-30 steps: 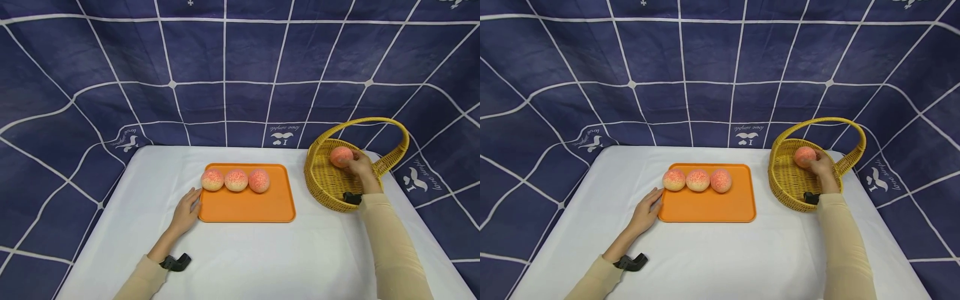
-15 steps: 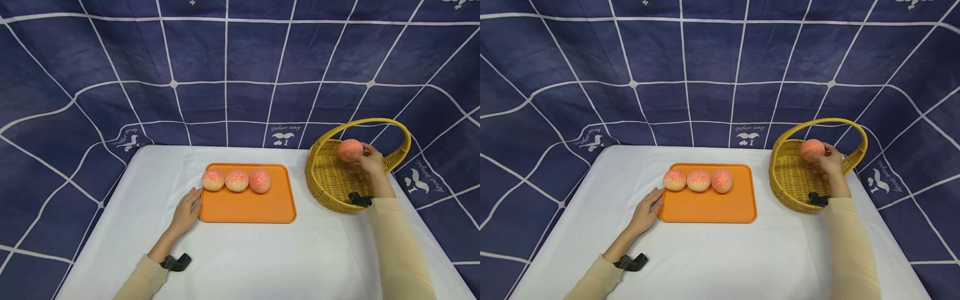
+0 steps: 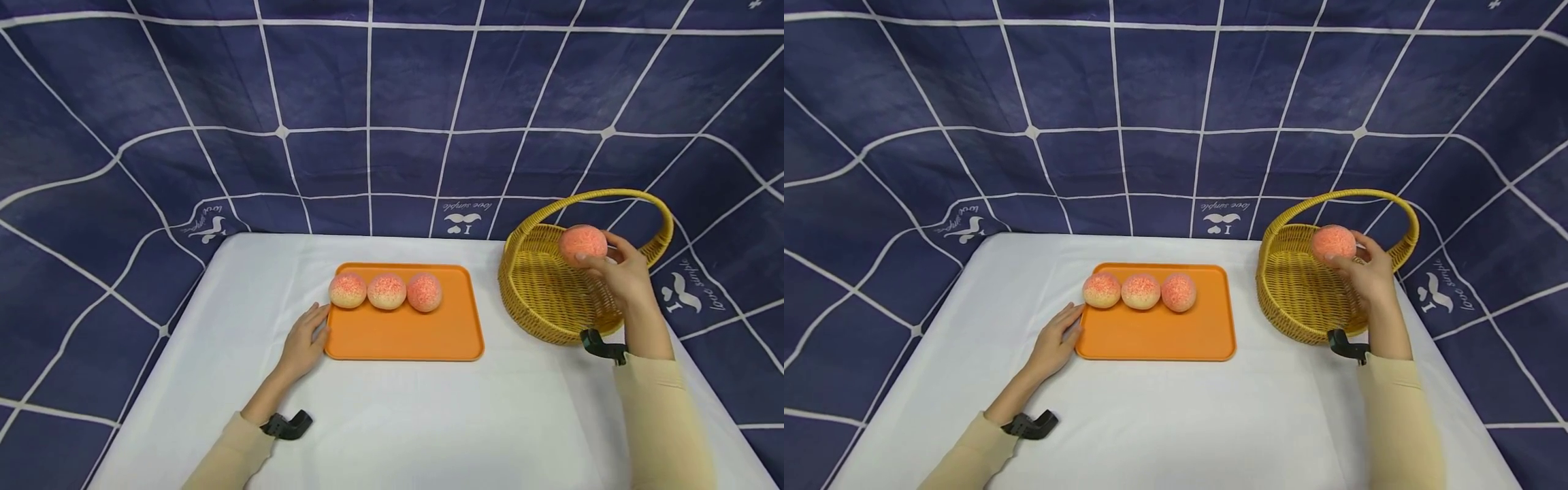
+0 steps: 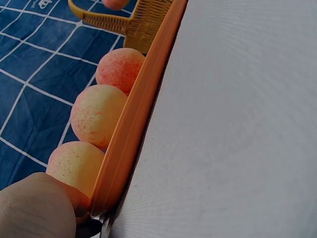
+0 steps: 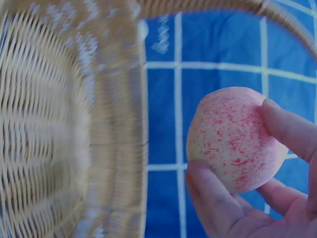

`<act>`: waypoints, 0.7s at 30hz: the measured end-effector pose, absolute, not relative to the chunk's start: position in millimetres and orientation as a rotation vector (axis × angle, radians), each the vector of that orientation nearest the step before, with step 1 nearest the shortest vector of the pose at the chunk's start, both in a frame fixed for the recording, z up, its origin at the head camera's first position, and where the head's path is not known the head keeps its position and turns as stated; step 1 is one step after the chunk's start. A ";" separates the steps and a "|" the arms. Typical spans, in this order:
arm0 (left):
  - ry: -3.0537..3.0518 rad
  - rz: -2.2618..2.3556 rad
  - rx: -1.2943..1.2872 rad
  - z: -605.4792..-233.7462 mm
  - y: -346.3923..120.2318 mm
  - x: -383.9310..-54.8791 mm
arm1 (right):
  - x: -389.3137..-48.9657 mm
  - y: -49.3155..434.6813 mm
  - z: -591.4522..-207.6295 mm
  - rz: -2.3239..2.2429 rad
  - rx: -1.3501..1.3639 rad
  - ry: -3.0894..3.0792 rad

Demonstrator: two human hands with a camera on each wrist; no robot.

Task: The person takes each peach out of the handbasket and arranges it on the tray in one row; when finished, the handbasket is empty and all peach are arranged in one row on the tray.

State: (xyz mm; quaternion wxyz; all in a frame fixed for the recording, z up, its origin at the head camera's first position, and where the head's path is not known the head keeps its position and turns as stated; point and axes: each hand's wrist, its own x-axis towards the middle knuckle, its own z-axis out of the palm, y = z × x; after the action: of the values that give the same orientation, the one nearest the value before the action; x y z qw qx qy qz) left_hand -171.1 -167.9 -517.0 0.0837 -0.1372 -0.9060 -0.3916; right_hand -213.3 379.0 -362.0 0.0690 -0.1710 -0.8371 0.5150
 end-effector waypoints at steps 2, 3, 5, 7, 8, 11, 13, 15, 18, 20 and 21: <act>-2.708 -1.169 -0.405 -516.2 -168.1 -171.4 | -204.9 371.4 -359.5 1.591 -0.471 -2.492; -2.711 -1.171 -0.404 -515.8 -168.2 -171.5 | -201.0 367.3 -358.4 1.631 -0.441 -2.464; -2.714 -1.183 -0.396 -515.4 -168.5 -171.8 | -193.9 359.0 -356.5 1.724 -0.376 -2.401; -2.715 -1.185 -0.396 -515.3 -168.5 -172.0 | -187.7 350.1 -355.2 1.766 -0.298 -2.375; -2.714 -1.187 -0.397 -515.2 -168.6 -172.0 | -185.1 345.5 -354.6 1.800 -0.259 -2.353; -2.711 -1.188 -0.403 -514.8 -168.5 -171.6 | -178.5 330.8 -354.6 1.759 -0.177 -2.400; -2.710 -1.185 -0.408 -515.0 -168.4 -171.4 | -175.5 320.9 -355.4 1.702 -0.142 -2.465; -2.713 -1.185 -0.409 -514.7 -168.1 -170.9 | -174.0 310.5 -357.1 1.657 -0.121 -2.527; -2.719 -1.183 -0.405 -515.5 -168.0 -170.7 | -174.1 294.4 -360.8 1.624 -0.071 -2.595; -2.720 -1.183 -0.403 -516.4 -168.0 -171.0 | -175.2 283.7 -364.1 1.648 -0.032 -2.605; -2.717 -1.185 -0.403 -517.1 -168.1 -171.2 | -175.8 278.7 -365.8 1.672 -0.012 -2.604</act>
State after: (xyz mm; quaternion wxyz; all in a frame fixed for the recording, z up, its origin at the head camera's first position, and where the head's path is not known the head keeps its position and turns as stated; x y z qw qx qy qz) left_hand -171.2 -168.1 -517.1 0.0751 -0.1343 -0.9057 -0.3950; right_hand -175.8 278.7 -365.8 0.0238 -0.0039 -0.8412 0.5401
